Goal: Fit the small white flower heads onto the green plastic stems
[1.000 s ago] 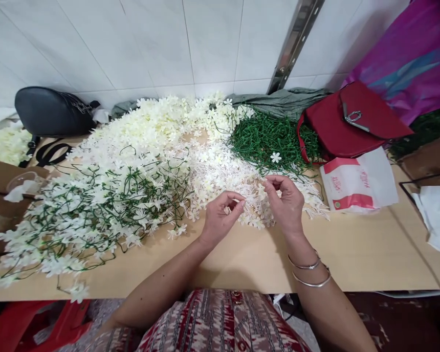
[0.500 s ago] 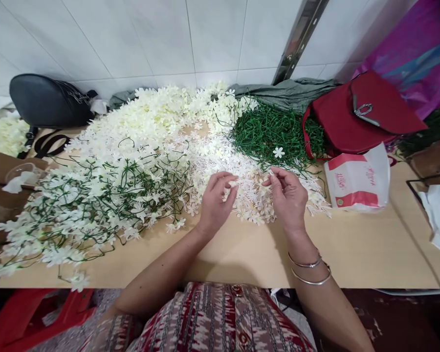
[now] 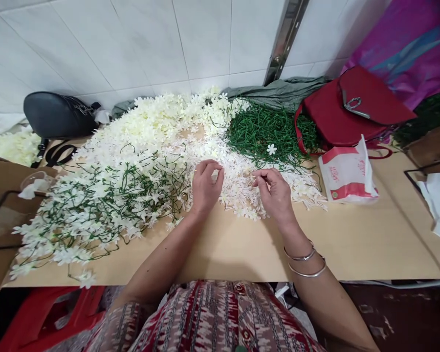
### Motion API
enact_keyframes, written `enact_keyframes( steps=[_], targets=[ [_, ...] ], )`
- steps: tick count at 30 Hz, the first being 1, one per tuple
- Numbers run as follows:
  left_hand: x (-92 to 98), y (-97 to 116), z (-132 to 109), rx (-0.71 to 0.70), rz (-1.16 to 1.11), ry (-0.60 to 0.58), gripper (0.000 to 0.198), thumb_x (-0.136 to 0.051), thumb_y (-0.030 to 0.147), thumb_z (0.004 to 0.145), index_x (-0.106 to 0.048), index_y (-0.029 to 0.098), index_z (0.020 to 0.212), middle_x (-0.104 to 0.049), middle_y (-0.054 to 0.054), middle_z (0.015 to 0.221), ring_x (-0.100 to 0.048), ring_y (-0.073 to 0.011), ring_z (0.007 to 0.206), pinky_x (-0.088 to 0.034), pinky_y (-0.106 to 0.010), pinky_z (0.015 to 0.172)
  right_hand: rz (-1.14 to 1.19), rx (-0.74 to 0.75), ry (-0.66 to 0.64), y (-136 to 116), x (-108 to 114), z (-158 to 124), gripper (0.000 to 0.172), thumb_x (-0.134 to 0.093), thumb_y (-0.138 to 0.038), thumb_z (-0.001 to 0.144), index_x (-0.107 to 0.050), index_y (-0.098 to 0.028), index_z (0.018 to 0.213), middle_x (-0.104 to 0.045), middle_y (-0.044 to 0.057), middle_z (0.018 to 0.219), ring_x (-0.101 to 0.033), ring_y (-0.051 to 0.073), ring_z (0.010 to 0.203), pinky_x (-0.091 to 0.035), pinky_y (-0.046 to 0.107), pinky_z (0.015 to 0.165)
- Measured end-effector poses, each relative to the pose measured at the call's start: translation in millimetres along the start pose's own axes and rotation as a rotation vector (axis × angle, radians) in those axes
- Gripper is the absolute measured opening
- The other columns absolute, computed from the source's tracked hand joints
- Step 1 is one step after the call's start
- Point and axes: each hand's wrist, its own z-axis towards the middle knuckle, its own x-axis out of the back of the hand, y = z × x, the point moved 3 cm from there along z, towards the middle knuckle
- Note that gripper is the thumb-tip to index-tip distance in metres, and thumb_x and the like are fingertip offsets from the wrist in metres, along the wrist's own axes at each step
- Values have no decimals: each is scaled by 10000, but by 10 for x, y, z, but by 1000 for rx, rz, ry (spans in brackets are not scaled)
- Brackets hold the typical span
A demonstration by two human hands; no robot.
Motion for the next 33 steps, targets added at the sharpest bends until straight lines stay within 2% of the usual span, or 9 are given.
enact_keyframes(
  steps=[2,4,7,11,14,17,21,26,33],
  targets=[
    [64,56,-2,109,-174,60,60,-646,233,951,-657,197,904,-701,-89,1087,-663,-191,994,-529,-313,840,16,-13,20,-14,12,2,145,-553,-262,979,-697,-239,977,-662,21,849,-655,193,782,-541,367,782],
    [91,93,-31,302,-453,89,129,-697,293,921,-646,193,858,-716,-73,1045,-667,-157,913,-516,-266,756,34,0,65,-46,33,1,123,-596,-264,958,-716,-236,957,-676,43,937,-669,206,898,-543,390,863],
    [43,161,-128,572,-785,25,256,-763,408,870,-640,188,826,-703,-22,825,-678,-128,765,-516,-235,688,89,10,123,-98,62,-3,82,-677,-262,918,-756,-243,926,-674,53,1005,-657,216,1006,-533,406,931],
    [-51,260,-282,741,-972,-64,371,-832,500,787,-634,186,802,-645,24,682,-709,-133,681,-543,-232,652,303,-95,107,-108,49,-10,49,-750,-250,870,-754,-258,919,-716,12,892,-669,188,879,-546,370,847],
    [-93,306,-356,778,-1017,-72,391,-852,509,766,-639,184,807,-657,26,709,-709,-123,698,-576,-234,673,419,-186,85,-106,18,-21,85,-801,-249,820,-738,-256,877,-746,-1,849,-693,183,827,-563,358,816],
    [-110,323,-386,781,-1035,-68,379,-870,490,758,-659,180,813,-670,30,743,-686,-100,712,-600,-234,721,477,-137,7,-165,-27,-35,75,-790,-224,829,-732,-260,861,-765,4,888,-720,190,887,-574,374,873],
    [-127,319,-399,764,-1053,-88,368,-895,478,736,-694,177,800,-697,22,763,-678,-102,729,-610,-247,756,325,-3,-69,-252,-85,-70,35,-753,-235,874,-743,-269,871,-752,26,975,-705,205,990,-563,420,957],
    [-143,301,-423,765,-1077,-100,332,-902,448,740,-721,176,798,-704,20,766,-659,-95,739,-597,-233,768,95,93,-65,-263,-123,-112,64,-709,-244,914,-757,-283,904,-752,30,1003,-701,208,989,-579,440,935],
    [-184,256,-471,808,-1169,-119,385,-881,511,754,-709,173,815,-692,17,791,-663,-98,757,-615,-281,836,128,38,-79,-269,-164,-164,82,-707,-233,913,-776,-277,911,-723,49,1047,-694,207,1030,-589,415,931]
  ],
)
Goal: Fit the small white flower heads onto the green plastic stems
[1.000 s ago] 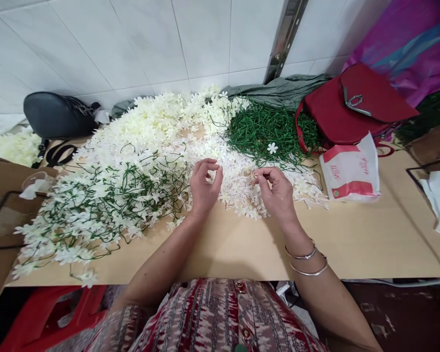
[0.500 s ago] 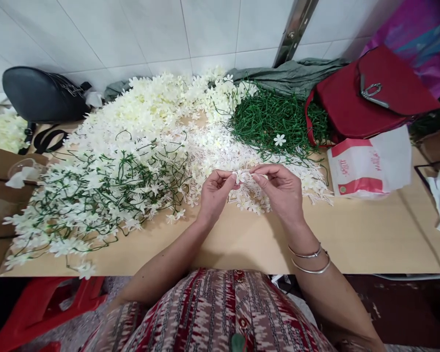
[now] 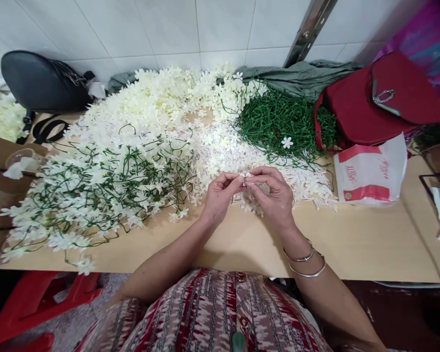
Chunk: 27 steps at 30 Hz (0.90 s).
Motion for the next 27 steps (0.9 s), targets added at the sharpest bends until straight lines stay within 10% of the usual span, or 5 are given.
enact_keyframes(
  steps=[13,27],
  targets=[
    [-3,81,-32,-367,327,-81,193,-766,400,908,-752,208,903,-711,-72,1068,-683,-171,1039,-543,-338,964,146,-136,11,113,19,22,20,-762,-241,840,-742,-243,837,-710,64,1114,-683,218,1111,-544,422,999],
    [-41,16,-102,-259,217,-76,291,-800,452,879,-743,218,1042,-746,-32,945,-687,-129,841,-567,-259,795,12,87,114,-53,59,-4,72,-740,-221,884,-723,-277,842,-746,16,895,-711,198,875,-582,385,833]
  ],
)
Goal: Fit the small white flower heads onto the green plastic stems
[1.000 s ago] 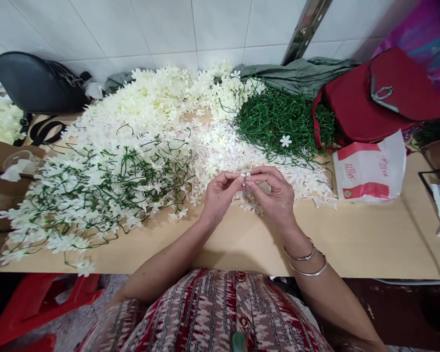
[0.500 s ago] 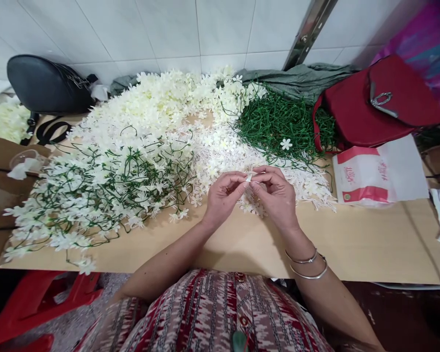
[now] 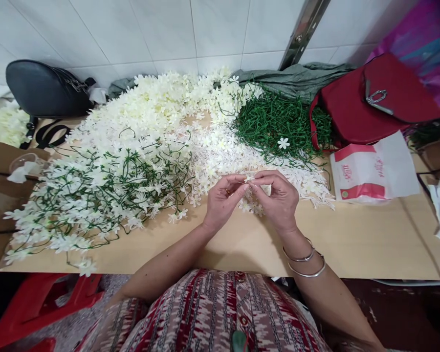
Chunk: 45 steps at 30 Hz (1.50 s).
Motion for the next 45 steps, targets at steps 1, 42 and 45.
enact_keyframes(
  steps=[1,42,45],
  targets=[
    [4,11,-5,-17,14,10,276,-797,449,882,-755,219,1028,-754,-38,959,-697,-137,860,-575,-271,817,-5,6,-2,-7,-2,-9,72,-737,-228,887,-716,-279,840,-746,16,893,-713,200,873,-584,388,832],
    [-243,179,1223,-147,614,38,152,-725,205,915,-705,159,1059,-721,-126,1179,-718,-192,896,-577,-328,849,-110,-126,-71,335,-30,34,126,-583,-333,946,-602,-245,857,-696,17,832,-657,207,810,-508,336,782],
    [-355,127,1525,-122,604,55,157,-735,132,879,-699,140,1031,-736,-108,1051,-671,-169,761,-563,-359,859,-117,-115,-80,364,-46,43,121,-566,-313,944,-595,-243,850,-695,19,834,-653,207,805,-501,333,770]
  ],
)
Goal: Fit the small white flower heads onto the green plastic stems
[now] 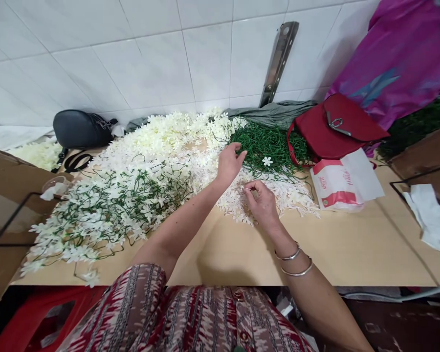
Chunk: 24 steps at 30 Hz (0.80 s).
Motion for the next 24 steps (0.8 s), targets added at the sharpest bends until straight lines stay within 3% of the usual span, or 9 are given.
enact_keyframes(
  steps=[4,7,11,14,16,20,24],
  targets=[
    [-58,49,131,19,-84,-31,140,-664,46,875,-687,166,942,-684,-13,789,-637,-143,683,-545,-299,759,-1,10,15,6,7,37,104,-570,-286,925,-591,-240,834,-687,15,801,-651,203,771,-493,330,747],
    [57,97,25,35,-181,-36,102,-617,83,914,-654,178,927,-666,-4,815,-671,-125,706,-531,-255,709,17,13,25,-30,31,53,109,-576,-287,923,-593,-241,826,-688,15,801,-656,201,785,-500,330,762],
    [338,131,-355,93,-307,-53,52,-623,202,938,-603,198,986,-668,4,907,-731,-116,748,-549,-232,692,63,-1,27,-109,75,28,105,-590,-295,934,-612,-243,845,-700,16,834,-664,199,826,-513,335,799],
    [510,121,-729,239,-582,-135,229,-698,276,892,-620,217,1098,-642,33,851,-758,-127,792,-571,-236,742,96,-28,21,-145,94,-9,93,-613,-311,944,-630,-247,879,-711,14,863,-667,194,844,-520,339,814],
    [590,101,-965,356,-686,-156,298,-794,329,820,-643,194,1039,-653,29,857,-761,-130,790,-580,-249,780,167,-79,6,-138,85,-29,89,-644,-328,941,-637,-253,894,-709,7,859,-672,187,832,-527,339,808],
    [661,59,-1305,515,-772,-182,425,-889,422,737,-649,168,978,-674,15,860,-752,-130,768,-580,-264,799,447,-242,-71,-84,9,-51,159,-744,-371,881,-628,-263,886,-688,-21,768,-676,162,710,-545,310,697],
    [661,40,-1482,535,-798,-237,512,-884,528,731,-656,156,999,-646,32,827,-700,-89,668,-545,-223,670,563,-328,-110,-56,-41,-67,239,-812,-411,823,-629,-263,866,-686,-38,721,-673,137,645,-525,265,601]
  ],
)
